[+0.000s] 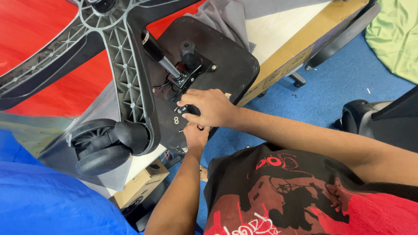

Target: The person assembles an office chair base by attaching the gas lift cylinder to the five-star base using a screwdriver and screws. They tighten multiple screws to secure the connection between the base and the cylinder.

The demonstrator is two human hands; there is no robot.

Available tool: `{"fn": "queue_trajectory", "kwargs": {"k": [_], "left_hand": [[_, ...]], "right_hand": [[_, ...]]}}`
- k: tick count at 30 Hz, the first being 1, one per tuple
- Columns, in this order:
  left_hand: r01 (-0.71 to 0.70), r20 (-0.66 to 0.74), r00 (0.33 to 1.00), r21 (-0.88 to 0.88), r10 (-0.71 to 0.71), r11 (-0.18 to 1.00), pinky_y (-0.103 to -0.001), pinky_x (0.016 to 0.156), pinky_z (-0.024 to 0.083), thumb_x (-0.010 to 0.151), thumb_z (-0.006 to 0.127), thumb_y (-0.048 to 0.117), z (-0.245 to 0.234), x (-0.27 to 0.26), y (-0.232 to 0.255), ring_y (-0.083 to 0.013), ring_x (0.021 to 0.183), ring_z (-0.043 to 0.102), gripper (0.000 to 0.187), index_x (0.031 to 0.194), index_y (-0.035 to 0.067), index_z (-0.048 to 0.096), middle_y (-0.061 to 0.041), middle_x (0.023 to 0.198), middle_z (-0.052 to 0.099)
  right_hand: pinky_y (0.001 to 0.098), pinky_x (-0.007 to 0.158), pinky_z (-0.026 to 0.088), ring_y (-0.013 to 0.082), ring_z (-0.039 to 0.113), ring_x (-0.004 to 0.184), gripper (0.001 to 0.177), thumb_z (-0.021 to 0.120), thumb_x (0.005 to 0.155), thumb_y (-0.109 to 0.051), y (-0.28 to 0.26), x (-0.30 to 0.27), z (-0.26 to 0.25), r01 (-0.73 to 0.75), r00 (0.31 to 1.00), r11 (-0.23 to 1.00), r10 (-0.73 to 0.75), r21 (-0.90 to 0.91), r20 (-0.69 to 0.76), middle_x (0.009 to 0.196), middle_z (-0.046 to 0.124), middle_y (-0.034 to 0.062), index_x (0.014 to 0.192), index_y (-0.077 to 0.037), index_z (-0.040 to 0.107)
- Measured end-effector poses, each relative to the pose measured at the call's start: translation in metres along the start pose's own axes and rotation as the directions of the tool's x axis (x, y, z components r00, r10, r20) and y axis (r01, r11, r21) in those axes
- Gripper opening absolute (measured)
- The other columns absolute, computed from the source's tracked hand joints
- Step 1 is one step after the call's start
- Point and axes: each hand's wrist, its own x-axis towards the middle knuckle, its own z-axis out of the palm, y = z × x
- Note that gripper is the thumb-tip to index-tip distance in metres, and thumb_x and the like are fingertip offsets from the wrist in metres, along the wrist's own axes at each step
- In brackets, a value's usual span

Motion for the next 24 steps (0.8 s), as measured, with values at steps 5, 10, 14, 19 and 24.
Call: {"fn": "queue_trajectory", "kwargs": {"k": [5,10,14,19,24], "left_hand": [[-0.063,-0.038,0.997,-0.052,0.061,0.997,-0.035,0.071,0.055,0.076,0.079,0.017,0.006,0.0,-0.007,-0.0216,0.068,0.066,0.02,0.077,0.0,0.069,-0.009,0.076,0.067],[-0.036,-0.025,0.999,-0.004,0.036,0.999,-0.038,0.07,0.053,0.076,0.081,0.018,0.006,0.0,-0.009,-0.0237,0.068,0.064,0.027,0.078,-0.002,0.064,-0.011,0.073,0.065],[-0.002,-0.027,1.0,-0.041,0.001,0.999,-0.037,0.07,0.053,0.074,0.084,0.019,0.006,0.001,-0.008,-0.0226,0.069,0.065,0.03,0.077,-0.002,0.064,-0.01,0.074,0.065],[-0.059,-0.063,0.997,-0.108,0.052,0.992,-0.032,0.069,0.054,0.077,0.08,0.011,0.007,-0.003,-0.002,-0.0193,0.068,0.061,0.018,0.078,-0.002,0.067,-0.008,0.076,0.065],[-0.064,-0.055,0.997,-0.136,0.057,0.989,-0.031,0.069,0.054,0.076,0.079,0.007,0.001,-0.005,0.004,-0.0161,0.067,0.061,0.014,0.082,-0.001,0.069,-0.006,0.078,0.065]], "right_hand": [[0.0397,0.067,0.055,0.0285,0.071,0.083,0.032,0.075,0.088,-0.033,0.001,0.001,-0.003,-0.01,1.0,0.999,0.01,-0.042,-0.003,0.103,0.068,0.0052,0.111,-0.012,0.067],[0.0409,0.067,0.055,0.0292,0.07,0.083,0.033,0.074,0.086,-0.029,-0.007,0.0,-0.002,-0.025,0.999,1.0,0.026,-0.019,0.025,0.104,0.067,0.0057,0.112,-0.011,0.066],[0.0402,0.068,0.055,0.0286,0.071,0.085,0.032,0.075,0.085,-0.03,-0.007,-0.002,-0.001,-0.023,1.0,1.0,0.023,-0.007,0.012,0.103,0.068,0.0044,0.11,-0.012,0.065],[0.0415,0.065,0.054,0.0293,0.07,0.079,0.034,0.078,0.085,-0.034,-0.001,0.002,0.001,-0.034,0.999,0.997,0.032,-0.076,-0.024,0.101,0.067,0.0061,0.106,-0.011,0.064],[0.0414,0.063,0.054,0.0287,0.07,0.076,0.035,0.077,0.087,-0.034,-0.001,0.004,0.004,-0.041,0.999,0.998,0.041,-0.053,0.0,0.1,0.066,0.0065,0.108,-0.011,0.063]]}}
